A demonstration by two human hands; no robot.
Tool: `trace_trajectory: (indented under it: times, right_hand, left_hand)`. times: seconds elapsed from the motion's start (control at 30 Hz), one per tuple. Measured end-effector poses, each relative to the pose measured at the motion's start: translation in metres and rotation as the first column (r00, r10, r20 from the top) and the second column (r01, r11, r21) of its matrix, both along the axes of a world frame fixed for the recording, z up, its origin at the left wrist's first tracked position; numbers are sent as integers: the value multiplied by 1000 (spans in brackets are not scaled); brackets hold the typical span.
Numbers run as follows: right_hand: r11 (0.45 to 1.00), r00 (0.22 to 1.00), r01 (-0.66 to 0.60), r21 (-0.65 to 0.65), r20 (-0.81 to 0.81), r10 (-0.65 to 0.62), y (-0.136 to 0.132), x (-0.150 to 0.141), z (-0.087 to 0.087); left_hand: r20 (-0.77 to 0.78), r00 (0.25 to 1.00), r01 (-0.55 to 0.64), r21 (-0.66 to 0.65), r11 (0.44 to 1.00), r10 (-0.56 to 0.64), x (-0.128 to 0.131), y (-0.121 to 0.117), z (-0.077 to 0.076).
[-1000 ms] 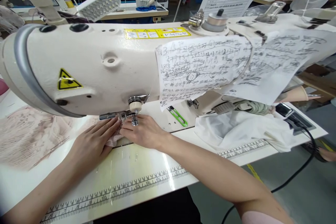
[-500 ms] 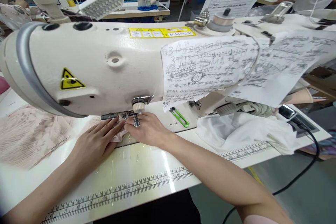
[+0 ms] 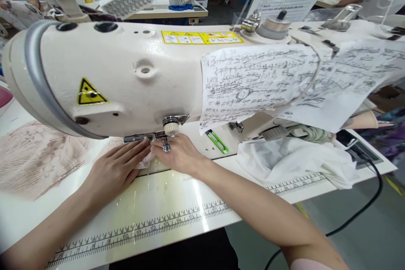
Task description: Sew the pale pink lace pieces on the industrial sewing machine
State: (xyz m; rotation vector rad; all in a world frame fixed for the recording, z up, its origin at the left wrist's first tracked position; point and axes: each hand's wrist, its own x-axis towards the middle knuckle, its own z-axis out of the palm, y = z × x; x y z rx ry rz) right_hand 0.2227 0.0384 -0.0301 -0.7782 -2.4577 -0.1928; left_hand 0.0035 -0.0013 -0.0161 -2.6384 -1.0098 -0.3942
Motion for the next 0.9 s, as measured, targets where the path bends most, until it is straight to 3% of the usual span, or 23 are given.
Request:
trace_trajectory:
  times: [0.1,0.27,0.37,0.53,0.9]
  right_hand:
    - [991,1000,-3,137,19,0,-4,-3,0]
    - [971,995,91,221,28,-100,-15,-8,6]
    - [967,998,57,247,5,-60,-16,-11,6]
    - [981,1000,-31,192,9,30,-13,-14,0]
    - [997,994,-63,37,-84,66,-14,-18,1]
  left_hand:
    - [-9,998,70,36,997,-69,-3,1,3]
    - [-25,997,76,18,997,-76,-10,4,7]
    - [-29,997,73,-7,997,-73,-13,5,8]
    - [-10,998,61,-15,998,-61,-15,8,7]
    - [12,1000,13,11,1000,-13,-9,2,2]
